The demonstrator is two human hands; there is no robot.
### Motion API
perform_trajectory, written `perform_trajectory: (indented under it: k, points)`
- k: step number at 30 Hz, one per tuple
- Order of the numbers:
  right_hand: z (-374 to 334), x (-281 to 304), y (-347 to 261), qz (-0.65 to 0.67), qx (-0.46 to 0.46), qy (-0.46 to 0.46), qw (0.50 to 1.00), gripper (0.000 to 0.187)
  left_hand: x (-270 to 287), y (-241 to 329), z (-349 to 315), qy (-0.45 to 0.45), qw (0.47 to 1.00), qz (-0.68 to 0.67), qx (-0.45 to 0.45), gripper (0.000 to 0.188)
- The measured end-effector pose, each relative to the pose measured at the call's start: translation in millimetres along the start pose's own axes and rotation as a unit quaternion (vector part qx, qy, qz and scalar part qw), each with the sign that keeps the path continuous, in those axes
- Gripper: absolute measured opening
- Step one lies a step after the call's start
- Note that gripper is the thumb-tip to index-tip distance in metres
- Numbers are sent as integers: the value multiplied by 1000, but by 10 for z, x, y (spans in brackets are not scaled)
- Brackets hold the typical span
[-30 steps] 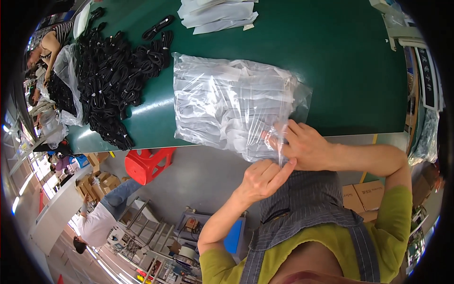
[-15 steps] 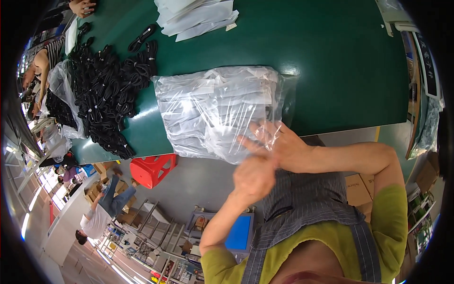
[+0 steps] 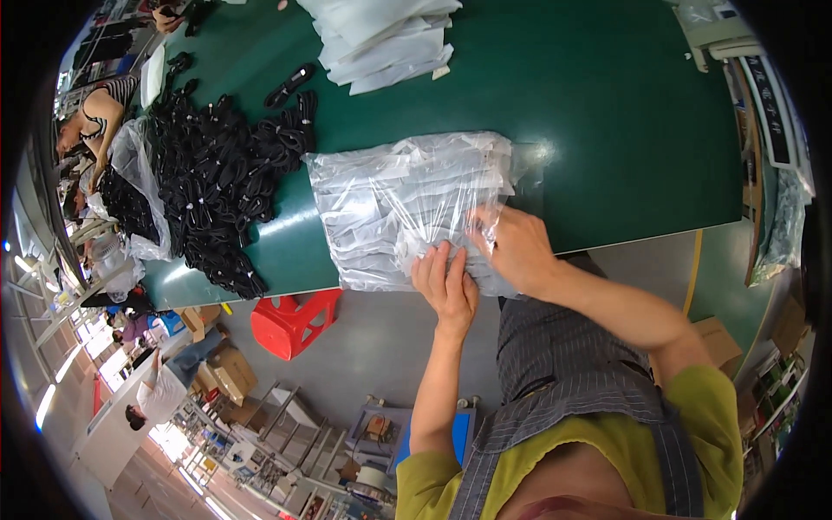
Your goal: Counting and packaging small plastic components into bags and sealing them with a heat sealer at a factory workstation.
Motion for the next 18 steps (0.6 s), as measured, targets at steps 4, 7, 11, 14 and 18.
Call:
perform_trajectory:
  k: [4, 7, 11, 14, 18]
  points:
    - [-17, -94, -98, -10, 28, 121, 992, 20, -29, 6, -17, 18, 1000, -16, 6, 28]
    - [41, -158, -36, 43, -35, 111, 992, 18, -37, 14, -12, 25, 1000, -9, 7, 30]
    - [30, -68, 161, 53, 138, 110, 983, 19, -87, 19, -24, 26, 1000, 5, -3, 34]
    - [44, 28, 166, 40, 187, 59, 980, 22, -98, 33, -17, 32, 999, 4, 10, 36]
    - [93, 79, -76, -43, 130, 25, 990, 18, -76, 40, 40, 47, 998, -12, 29, 39]
Point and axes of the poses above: each hand's wrist, its own z-axis towards the middle knuckle, its own x-axis out of the back of the hand, y = z × x, the point moved 2 cm from there along z, towards the middle knuckle, and after that the axes turned 1 degree about x, right-handed, at the moved point
